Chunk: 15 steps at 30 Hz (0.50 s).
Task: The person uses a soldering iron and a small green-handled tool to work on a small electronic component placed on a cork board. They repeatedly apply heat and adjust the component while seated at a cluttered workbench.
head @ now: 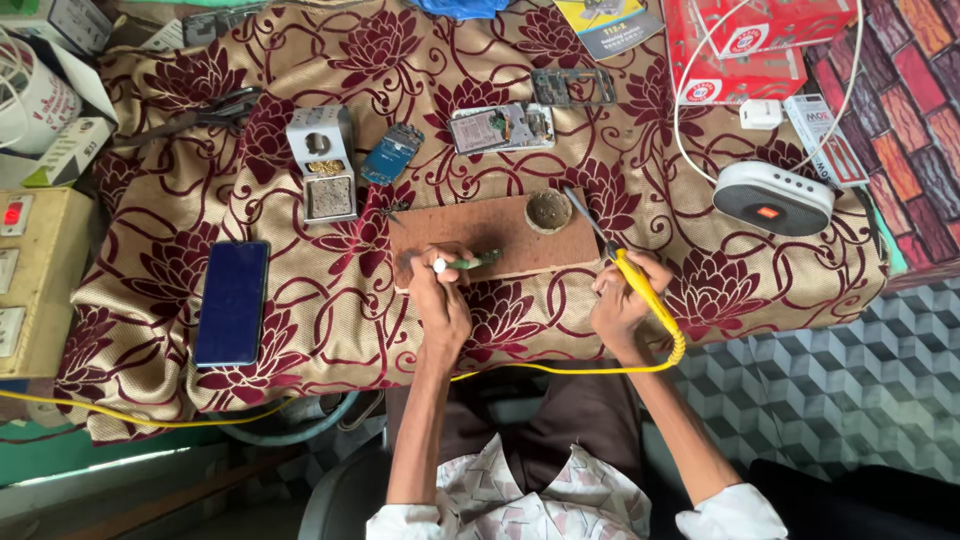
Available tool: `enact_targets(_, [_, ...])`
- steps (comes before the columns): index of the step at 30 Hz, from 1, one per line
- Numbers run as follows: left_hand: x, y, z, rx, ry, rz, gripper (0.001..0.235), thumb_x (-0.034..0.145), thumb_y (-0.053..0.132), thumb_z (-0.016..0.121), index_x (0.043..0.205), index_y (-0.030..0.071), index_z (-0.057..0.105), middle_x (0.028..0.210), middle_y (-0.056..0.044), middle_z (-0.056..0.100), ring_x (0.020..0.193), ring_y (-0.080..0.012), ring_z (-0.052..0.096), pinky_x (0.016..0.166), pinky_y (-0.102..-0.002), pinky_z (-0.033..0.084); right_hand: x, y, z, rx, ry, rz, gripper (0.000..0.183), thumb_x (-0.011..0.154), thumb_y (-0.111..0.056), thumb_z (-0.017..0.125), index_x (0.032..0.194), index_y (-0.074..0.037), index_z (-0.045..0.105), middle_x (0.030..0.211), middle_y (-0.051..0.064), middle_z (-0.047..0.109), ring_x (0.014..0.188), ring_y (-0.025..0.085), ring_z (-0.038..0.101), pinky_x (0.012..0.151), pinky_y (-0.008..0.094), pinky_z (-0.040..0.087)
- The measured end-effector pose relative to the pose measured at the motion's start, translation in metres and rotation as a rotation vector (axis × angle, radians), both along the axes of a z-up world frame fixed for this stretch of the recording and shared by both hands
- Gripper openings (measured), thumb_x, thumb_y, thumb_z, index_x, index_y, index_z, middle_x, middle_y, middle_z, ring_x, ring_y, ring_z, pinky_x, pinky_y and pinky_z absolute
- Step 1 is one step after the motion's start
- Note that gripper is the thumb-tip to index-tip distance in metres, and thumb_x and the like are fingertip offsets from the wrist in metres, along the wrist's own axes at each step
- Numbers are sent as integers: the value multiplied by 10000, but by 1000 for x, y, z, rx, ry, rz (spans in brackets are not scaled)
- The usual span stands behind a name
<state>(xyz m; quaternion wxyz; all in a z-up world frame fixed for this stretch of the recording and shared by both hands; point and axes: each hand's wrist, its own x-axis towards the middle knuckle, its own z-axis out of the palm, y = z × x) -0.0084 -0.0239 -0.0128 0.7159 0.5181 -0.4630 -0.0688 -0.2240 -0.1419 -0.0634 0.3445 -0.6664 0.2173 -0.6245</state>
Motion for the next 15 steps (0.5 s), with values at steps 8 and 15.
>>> enact_targets(8, [3, 5, 12, 4, -138, 86, 137, 1141, 107, 372, 1066, 12, 435, 1007, -135, 660, 753, -135, 578, 668, -258, 486, -1, 2, -2, 32, 1, -18, 240, 1122, -55, 449, 1328, -65, 327, 1026, 100, 518, 682, 135, 529, 675, 264, 470])
enact_targets(15, [4, 4, 1, 5, -69, 146, 179, 1149, 117, 366, 1027, 17, 449, 962, -147, 654, 722, -133, 571, 634, -268, 478, -4, 1, 2, -17, 51, 8, 243, 1126, -45, 431, 1330, -61, 299, 1125, 138, 485, 696, 139, 549, 680, 271, 504])
